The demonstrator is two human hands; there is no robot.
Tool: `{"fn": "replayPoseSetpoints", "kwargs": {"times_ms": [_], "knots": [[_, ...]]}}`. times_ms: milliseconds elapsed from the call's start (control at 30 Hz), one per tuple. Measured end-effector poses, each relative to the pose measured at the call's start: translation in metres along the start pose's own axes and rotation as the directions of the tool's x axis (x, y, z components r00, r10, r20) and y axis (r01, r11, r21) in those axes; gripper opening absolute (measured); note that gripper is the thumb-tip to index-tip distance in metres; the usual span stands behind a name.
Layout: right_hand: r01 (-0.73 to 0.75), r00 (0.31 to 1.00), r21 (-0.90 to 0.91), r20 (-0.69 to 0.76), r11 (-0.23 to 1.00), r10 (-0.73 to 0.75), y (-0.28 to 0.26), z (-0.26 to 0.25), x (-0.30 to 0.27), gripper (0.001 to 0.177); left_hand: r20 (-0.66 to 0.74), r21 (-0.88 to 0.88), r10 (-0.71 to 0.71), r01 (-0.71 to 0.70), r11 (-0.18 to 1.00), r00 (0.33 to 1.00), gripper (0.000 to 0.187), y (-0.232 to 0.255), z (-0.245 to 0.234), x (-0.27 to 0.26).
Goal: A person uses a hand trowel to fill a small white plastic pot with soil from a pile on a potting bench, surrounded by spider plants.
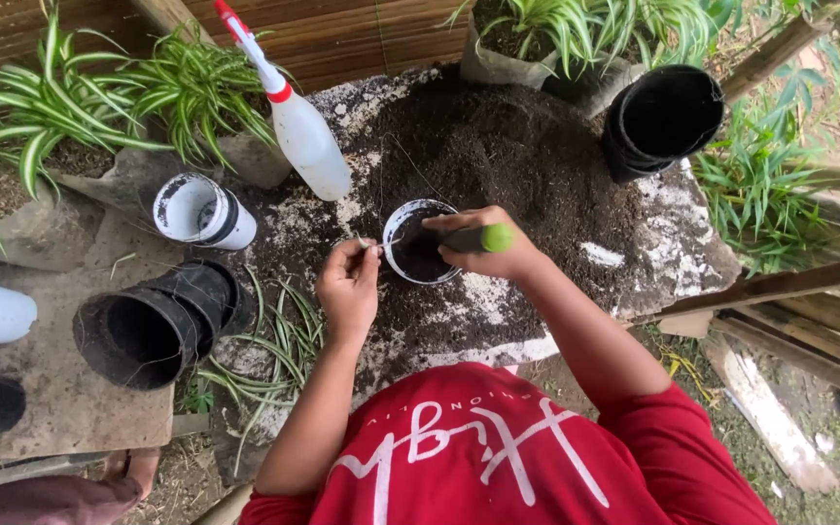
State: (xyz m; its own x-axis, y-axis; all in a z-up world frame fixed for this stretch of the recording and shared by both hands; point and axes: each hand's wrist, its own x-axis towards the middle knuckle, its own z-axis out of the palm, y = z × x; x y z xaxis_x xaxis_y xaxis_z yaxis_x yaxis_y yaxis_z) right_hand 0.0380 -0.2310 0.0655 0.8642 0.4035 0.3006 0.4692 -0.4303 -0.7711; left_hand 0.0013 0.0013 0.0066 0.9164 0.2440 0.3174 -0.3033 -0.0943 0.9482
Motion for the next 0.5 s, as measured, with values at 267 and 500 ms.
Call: {"fn": "replayPoseSetpoints", "kwargs": {"times_ms": [267, 500], "knots": [[0.029, 0.994, 0.072, 0.099, 0.997, -0.036, -0.012, -0.01, -0.005, 0.04, 0.003, 0.077, 0.032, -0.033, 0.996, 0.999, 0.008, -0.013, 0.006, 0.004], [0.024, 0.979, 0.0, 0.201, 1.0, -0.023, -0.049, -0.025, -0.012, 0.037, 0.062, 0.299, 0.074, -0.089, 0.95, 0.995, 0.012, -0.049, 0.03, 0.006]]}}
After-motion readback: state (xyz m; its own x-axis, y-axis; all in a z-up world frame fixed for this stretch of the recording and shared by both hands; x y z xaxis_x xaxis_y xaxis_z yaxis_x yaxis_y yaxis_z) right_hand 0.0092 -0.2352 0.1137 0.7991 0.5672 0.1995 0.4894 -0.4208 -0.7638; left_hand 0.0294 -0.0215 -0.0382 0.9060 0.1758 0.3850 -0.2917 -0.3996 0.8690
